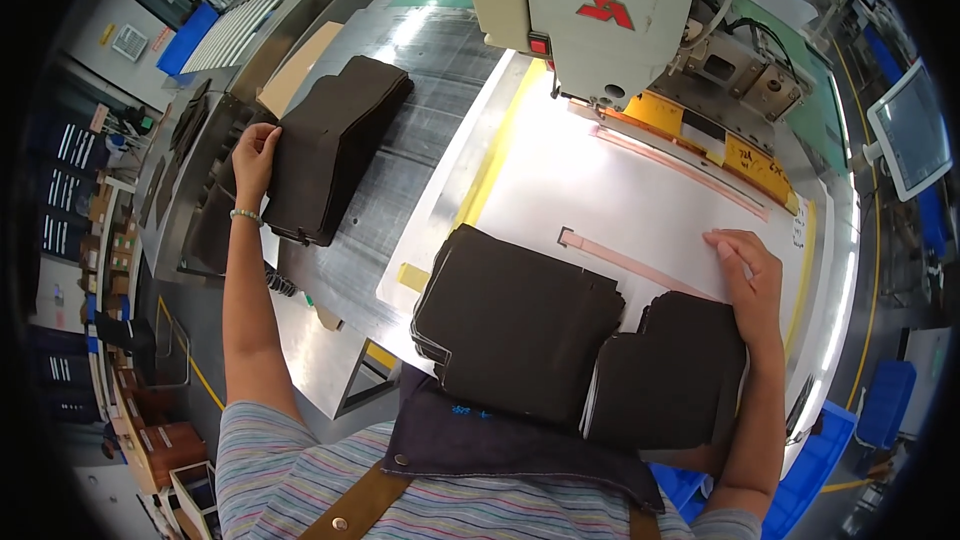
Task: Sewing leather pieces together using an industrial sewing machine in a manufacturing workshop.
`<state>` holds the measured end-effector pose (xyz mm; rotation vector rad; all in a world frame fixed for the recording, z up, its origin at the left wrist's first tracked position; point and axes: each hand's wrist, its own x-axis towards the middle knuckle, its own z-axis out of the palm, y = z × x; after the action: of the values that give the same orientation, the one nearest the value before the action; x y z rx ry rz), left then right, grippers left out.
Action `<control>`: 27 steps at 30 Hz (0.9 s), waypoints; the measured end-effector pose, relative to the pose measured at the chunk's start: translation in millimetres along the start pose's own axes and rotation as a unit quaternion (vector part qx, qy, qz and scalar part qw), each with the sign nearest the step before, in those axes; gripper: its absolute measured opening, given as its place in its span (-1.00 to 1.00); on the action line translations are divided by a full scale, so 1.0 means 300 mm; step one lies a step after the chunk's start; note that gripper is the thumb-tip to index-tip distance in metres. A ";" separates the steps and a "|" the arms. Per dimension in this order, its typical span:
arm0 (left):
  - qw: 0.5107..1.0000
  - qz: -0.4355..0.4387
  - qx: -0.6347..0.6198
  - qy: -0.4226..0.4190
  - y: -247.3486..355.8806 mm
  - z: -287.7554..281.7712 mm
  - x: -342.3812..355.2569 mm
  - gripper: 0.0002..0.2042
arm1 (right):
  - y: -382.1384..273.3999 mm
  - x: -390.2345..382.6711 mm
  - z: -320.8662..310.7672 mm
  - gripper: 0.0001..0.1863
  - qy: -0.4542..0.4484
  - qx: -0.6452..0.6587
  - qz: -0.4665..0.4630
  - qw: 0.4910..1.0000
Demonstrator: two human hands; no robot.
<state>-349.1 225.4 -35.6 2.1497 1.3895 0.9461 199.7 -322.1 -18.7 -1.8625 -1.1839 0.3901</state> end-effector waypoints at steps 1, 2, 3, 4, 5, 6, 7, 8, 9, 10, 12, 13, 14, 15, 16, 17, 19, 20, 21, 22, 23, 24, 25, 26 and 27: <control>0.987 0.072 0.104 0.097 0.011 -0.006 -0.022 -0.74 | -0.003 0.001 -0.001 -0.72 -0.002 -0.003 0.000 1.000; 0.950 0.147 0.203 0.187 0.052 0.006 -0.029 -0.69 | -0.001 -0.008 -0.006 -0.72 0.001 -0.006 0.004 1.000; 0.930 0.149 0.261 0.213 0.092 -0.001 -0.042 -0.63 | 0.000 -0.005 -0.005 -0.72 0.001 -0.006 0.004 1.000; 0.930 0.148 0.261 0.213 0.136 0.015 -0.046 -0.63 | 0.000 -0.005 -0.007 -0.72 0.000 -0.006 0.003 1.000; 0.947 0.155 0.202 0.197 0.197 0.041 -0.053 -0.62 | -0.001 -0.009 -0.009 -0.72 0.001 -0.006 0.002 1.000; 0.960 0.160 0.142 0.180 0.262 0.072 -0.063 -0.61 | -0.004 -0.011 -0.010 -0.72 0.001 -0.007 0.004 1.000; 0.970 0.172 0.097 0.144 0.342 0.121 -0.075 -0.60 | -0.007 -0.021 -0.014 -0.72 0.005 -0.013 0.003 1.000; 0.978 0.172 0.053 0.104 0.433 0.173 -0.094 -0.62 | -0.013 -0.039 -0.022 -0.72 0.012 -0.021 0.006 1.000; 0.980 0.188 0.023 0.067 0.498 0.215 -0.102 -0.64 | -0.009 -0.047 -0.024 -0.73 0.013 -0.022 0.004 1.000; 0.979 0.201 -0.012 0.027 0.550 0.256 -0.116 -0.65 | -0.007 -0.039 -0.026 -0.74 0.013 -0.029 0.004 0.999; 0.960 0.141 -0.196 -0.144 0.638 0.333 -0.153 -0.70 | -0.022 -0.007 -0.025 -0.78 0.009 -0.081 -0.047 0.996; 0.937 0.158 -0.227 -0.212 0.741 0.374 -0.200 -0.71 | -0.036 0.008 -0.038 -0.81 0.015 -0.114 -0.096 0.989; 0.910 0.177 -0.256 -0.274 0.855 0.394 -0.250 -0.73 | -0.032 0.018 -0.064 -0.82 0.025 -0.131 -0.123 0.983; 0.896 0.212 -0.210 -0.331 0.953 0.403 -0.295 -0.73 | -0.055 0.019 -0.095 -0.80 0.043 -0.117 -0.119 0.985; 0.879 0.250 -0.156 -0.374 1.030 0.404 -0.335 -0.73 | -0.070 0.024 -0.122 -0.79 0.047 -0.087 -0.110 0.989; 0.858 0.292 -0.137 -0.400 1.079 0.433 -0.372 -0.73 | -0.095 0.015 -0.144 -0.78 0.048 -0.070 -0.110 0.990; 0.810 0.351 -0.140 -0.449 1.146 0.512 -0.444 -0.69 | -0.117 -0.053 -0.175 -0.77 0.041 -0.059 -0.066 0.995; 0.793 0.381 -0.136 -0.455 1.170 0.542 -0.481 -0.68 | -0.122 -0.078 -0.178 -0.77 0.026 -0.027 -0.044 0.998; 0.777 0.399 -0.138 -0.467 1.196 0.567 -0.516 -0.67 | -0.115 -0.119 -0.181 -0.73 -0.005 0.007 0.023 1.000; 0.762 0.415 -0.137 -0.478 1.214 0.586 -0.547 -0.66 | -0.098 -0.156 -0.159 -0.73 -0.002 0.005 0.027 1.000; 0.747 0.435 -0.130 -0.485 1.228 0.604 -0.577 -0.61 | -0.076 -0.196 -0.136 -0.71 0.006 0.004 0.012 1.000; 0.747 0.435 -0.132 -0.486 1.234 0.613 -0.606 -0.61 | -0.063 -0.229 -0.109 -0.67 0.011 0.006 -0.005 1.000; 0.738 0.459 -0.128 -0.478 1.235 0.618 -0.631 -0.59 | -0.071 -0.251 -0.071 -0.63 0.028 0.060 0.028 0.997; 0.729 0.482 -0.124 -0.471 1.228 0.626 -0.647 -0.57 | -0.071 -0.269 -0.042 -0.63 0.028 0.060 0.029 0.997; 0.722 0.507 -0.112 -0.457 1.217 0.635 -0.653 -0.54 | -0.071 -0.284 -0.016 -0.62 0.041 0.070 0.052 0.995</control>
<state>-34.2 -101.1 10.1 2.5114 -0.4358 0.1393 148.2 -393.0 -14.1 -1.8055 -0.9830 0.4385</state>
